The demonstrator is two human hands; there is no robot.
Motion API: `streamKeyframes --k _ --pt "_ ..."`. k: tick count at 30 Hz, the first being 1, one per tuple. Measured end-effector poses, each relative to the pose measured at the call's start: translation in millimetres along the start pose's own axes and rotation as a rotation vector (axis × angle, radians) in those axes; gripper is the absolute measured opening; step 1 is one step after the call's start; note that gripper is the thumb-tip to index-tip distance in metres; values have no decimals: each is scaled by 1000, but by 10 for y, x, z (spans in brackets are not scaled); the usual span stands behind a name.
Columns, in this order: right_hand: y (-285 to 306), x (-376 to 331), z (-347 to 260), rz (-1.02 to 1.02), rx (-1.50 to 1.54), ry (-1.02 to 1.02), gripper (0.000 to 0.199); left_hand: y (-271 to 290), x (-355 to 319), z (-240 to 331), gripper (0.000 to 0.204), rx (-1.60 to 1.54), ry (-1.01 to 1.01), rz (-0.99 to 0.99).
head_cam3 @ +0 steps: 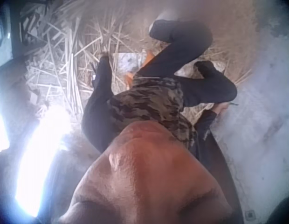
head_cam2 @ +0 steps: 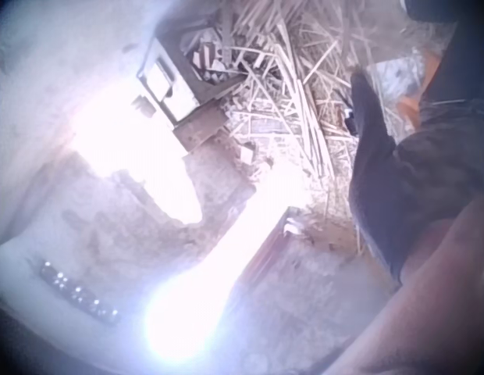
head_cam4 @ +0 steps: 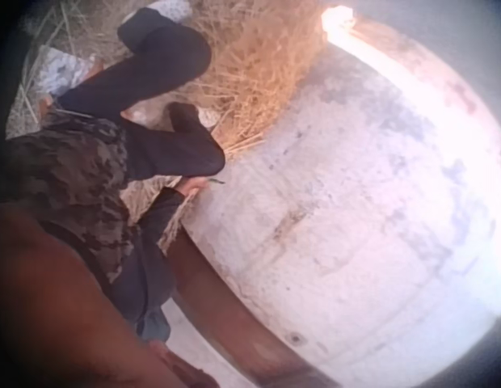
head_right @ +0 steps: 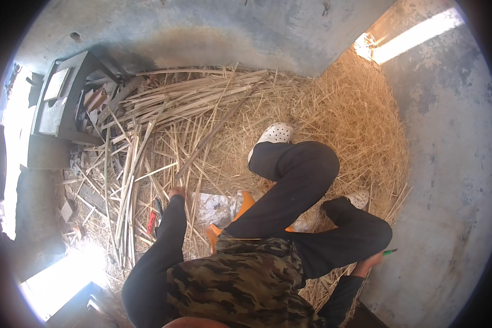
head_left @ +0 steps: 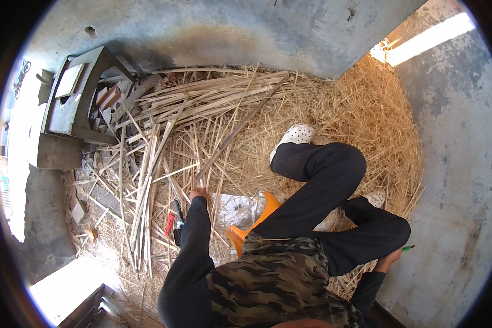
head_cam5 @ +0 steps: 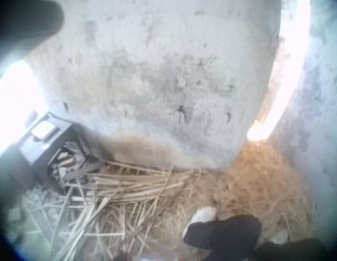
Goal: The person sits on a pile of straw and uses a green utility knife to shave the surface of a long, thin wooden stick. They hold the stick with their left hand and scrape along its length with the knife in their right hand, repeating the motion to smooth the wood.
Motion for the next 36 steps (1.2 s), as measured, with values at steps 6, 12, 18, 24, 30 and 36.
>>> streamKeyframes --k 6,12,18,24,30,36 --pt "-56 -109 -82 -12 -136 28 39 370 -197 -294 63 13 339 306" --pt "-81 159 -9 -29 -78 38 38 -103 231 -761 66 -124 391 59" --pt "34 22 34 -10 -16 37 36 -68 306 -696 30 -382 104 182" --pt "-14 10 -15 17 -71 44 36 48 -124 -650 18 -1166 183 78" --pt "-3 70 21 22 -37 29 36 422 -117 -724 22 -1020 154 89" --pt "21 82 123 -3 24 10 40 884 -371 -893 37 -439 -79 397"
Point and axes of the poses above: each hand's wrist, its own x-axis towards the middle knuckle, its own y-axis out of the back of the hand, z = x × y, the point moved 7 cm from there along x, towards the middle knuckle, and after that the axes turned 6 degrees about y, right-handed, at the moved point
